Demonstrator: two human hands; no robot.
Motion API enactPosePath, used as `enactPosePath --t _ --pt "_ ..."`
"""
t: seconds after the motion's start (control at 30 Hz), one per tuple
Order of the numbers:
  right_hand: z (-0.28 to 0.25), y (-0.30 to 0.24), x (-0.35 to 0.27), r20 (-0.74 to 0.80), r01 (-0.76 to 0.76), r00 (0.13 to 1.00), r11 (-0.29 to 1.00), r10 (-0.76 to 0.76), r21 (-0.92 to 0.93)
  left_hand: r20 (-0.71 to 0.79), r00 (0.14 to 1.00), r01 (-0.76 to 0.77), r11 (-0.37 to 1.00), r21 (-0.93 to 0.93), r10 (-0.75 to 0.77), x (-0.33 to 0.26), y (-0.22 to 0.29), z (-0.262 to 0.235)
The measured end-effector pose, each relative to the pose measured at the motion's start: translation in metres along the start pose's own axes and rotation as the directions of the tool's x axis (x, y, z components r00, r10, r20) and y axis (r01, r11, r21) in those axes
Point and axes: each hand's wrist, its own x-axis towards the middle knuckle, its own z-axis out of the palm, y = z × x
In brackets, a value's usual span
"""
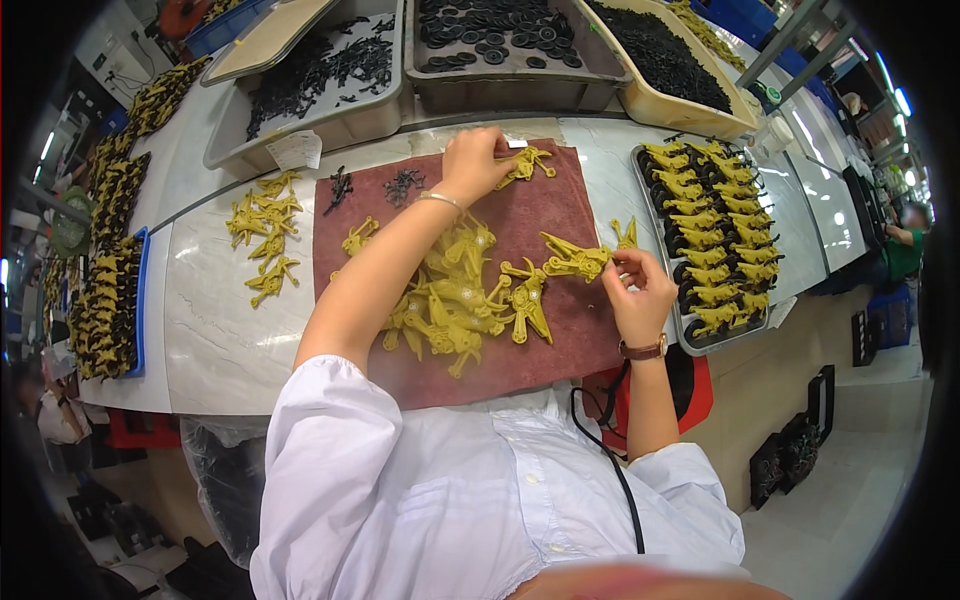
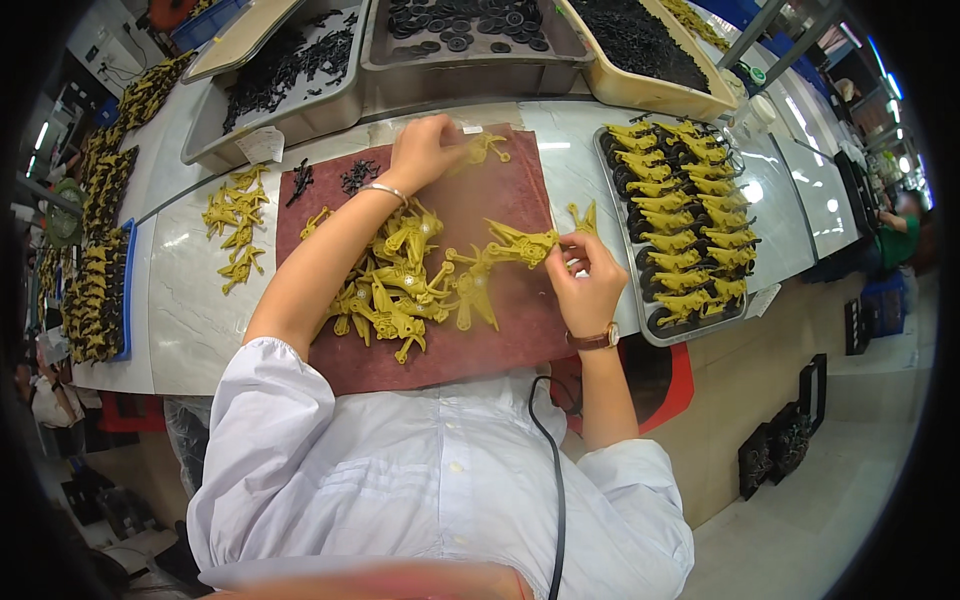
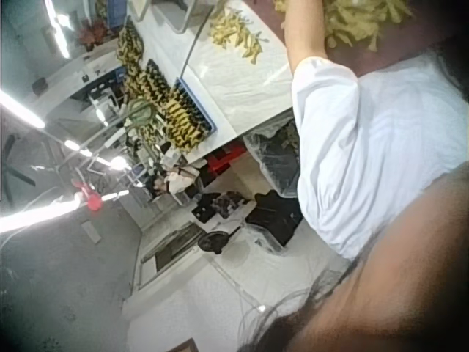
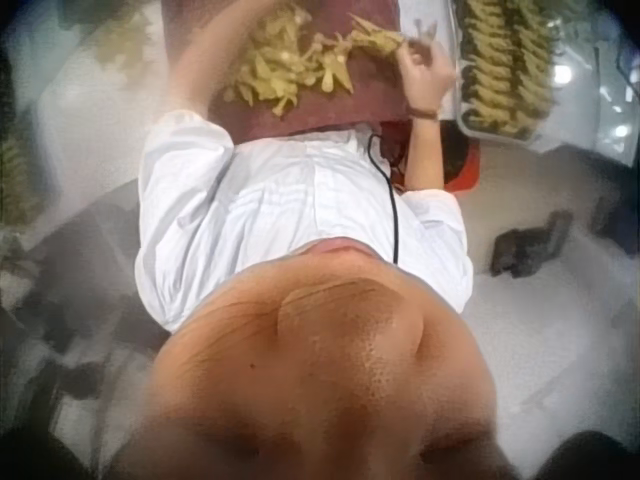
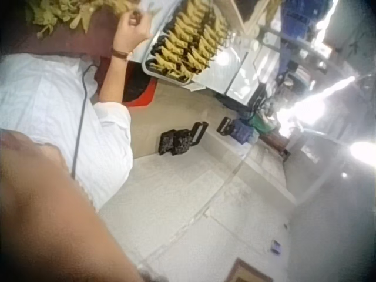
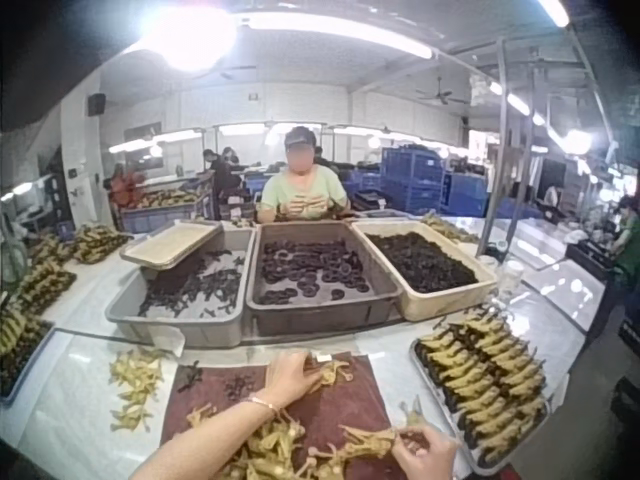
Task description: The person assembles toy motorcycle components by hand, taking toy motorcycle frames and toy wheels from parts bins and joining them together at a workstation.
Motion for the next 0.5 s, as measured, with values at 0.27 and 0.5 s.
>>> enactPosePath --t 0.27,0.5 --pt "0.013 -0.018 -0.002 0.146 -0.33 0.935 0.648 0.323 0.686 0.46 0.828 0.094 0.728 -0.679 0.322 -0.061 0.102 -0.075" --pt "0.025 -0.051 -0.023 0.187 -0.28 0.96 0.724 0.209 0.631 0.384 0.923 0.334 0.525 -0.783 -0.015 -0.095 0.125 -0.089"
